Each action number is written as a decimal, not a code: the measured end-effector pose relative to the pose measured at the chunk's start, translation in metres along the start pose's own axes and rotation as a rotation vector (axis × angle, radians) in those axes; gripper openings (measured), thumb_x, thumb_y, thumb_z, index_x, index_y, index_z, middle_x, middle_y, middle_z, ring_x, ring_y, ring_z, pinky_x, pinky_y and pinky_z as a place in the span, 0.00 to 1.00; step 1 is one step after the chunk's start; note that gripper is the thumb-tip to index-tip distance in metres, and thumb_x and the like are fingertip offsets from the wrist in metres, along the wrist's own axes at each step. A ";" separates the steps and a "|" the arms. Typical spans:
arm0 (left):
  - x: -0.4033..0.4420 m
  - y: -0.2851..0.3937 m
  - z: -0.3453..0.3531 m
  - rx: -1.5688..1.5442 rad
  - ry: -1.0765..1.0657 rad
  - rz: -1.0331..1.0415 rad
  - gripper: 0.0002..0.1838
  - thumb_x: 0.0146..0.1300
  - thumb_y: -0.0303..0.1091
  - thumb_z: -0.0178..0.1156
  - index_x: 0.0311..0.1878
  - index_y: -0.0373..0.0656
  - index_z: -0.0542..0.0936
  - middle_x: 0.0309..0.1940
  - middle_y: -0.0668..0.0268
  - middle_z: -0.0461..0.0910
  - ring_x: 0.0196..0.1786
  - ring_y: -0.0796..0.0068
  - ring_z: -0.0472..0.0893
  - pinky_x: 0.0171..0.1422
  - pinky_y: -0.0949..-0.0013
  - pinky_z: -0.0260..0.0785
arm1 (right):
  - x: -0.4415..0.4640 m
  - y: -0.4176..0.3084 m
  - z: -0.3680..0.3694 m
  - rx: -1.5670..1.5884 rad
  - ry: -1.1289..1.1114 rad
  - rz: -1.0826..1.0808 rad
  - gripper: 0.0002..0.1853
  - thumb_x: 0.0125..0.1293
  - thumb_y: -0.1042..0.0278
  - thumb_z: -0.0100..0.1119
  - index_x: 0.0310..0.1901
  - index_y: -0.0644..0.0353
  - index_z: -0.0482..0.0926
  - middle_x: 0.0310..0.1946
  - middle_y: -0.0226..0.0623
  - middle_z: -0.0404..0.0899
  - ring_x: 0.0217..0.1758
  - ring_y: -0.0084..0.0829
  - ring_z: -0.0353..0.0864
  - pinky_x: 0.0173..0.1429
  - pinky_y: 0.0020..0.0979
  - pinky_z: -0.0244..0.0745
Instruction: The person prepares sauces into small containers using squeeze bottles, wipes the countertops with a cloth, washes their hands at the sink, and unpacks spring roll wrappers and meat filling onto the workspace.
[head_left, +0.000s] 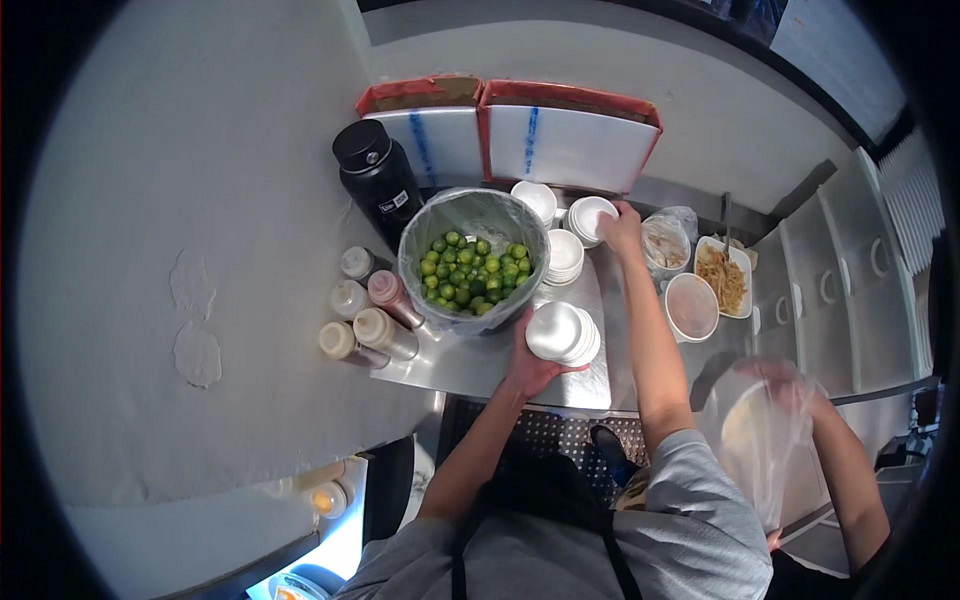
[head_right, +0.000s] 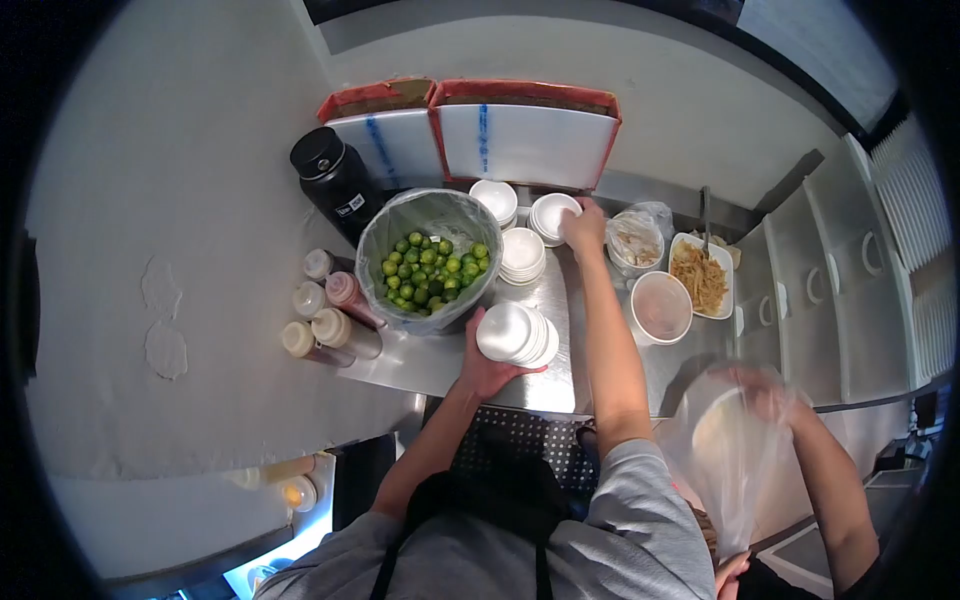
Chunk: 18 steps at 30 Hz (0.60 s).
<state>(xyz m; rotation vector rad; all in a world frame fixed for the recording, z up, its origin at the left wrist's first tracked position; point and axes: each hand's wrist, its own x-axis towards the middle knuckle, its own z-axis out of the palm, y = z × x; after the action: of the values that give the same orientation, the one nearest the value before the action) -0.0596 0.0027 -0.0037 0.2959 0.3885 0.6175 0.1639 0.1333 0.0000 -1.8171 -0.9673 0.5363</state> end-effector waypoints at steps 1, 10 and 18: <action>0.000 0.000 0.001 0.004 0.011 -0.002 0.40 0.58 0.68 0.34 0.62 0.45 0.62 0.58 0.56 0.67 0.59 0.56 0.69 0.59 0.40 0.59 | 0.006 0.003 0.003 -0.121 -0.017 -0.122 0.24 0.51 0.59 0.60 0.47 0.66 0.73 0.40 0.51 0.78 0.46 0.43 0.77 0.51 0.40 0.71; 0.007 -0.004 -0.008 -0.095 -0.044 -0.020 0.39 0.58 0.68 0.35 0.62 0.46 0.62 0.59 0.57 0.66 0.60 0.52 0.67 0.58 0.34 0.56 | -0.002 -0.040 0.035 -0.427 -0.080 0.121 0.43 0.49 0.42 0.58 0.58 0.70 0.61 0.59 0.57 0.57 0.61 0.58 0.57 0.59 0.50 0.61; -0.004 0.001 0.001 -0.069 -0.058 -0.012 0.38 0.58 0.67 0.36 0.60 0.44 0.64 0.56 0.57 0.70 0.56 0.55 0.72 0.53 0.40 0.64 | 0.011 -0.031 0.030 -0.592 -0.224 -0.003 0.52 0.44 0.31 0.56 0.55 0.78 0.63 0.53 0.65 0.64 0.62 0.57 0.58 0.65 0.44 0.52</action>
<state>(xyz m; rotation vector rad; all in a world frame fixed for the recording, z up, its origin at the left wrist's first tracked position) -0.0628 0.0008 -0.0013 0.2443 0.3128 0.6078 0.1371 0.1652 0.0152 -2.3090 -1.3869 0.4896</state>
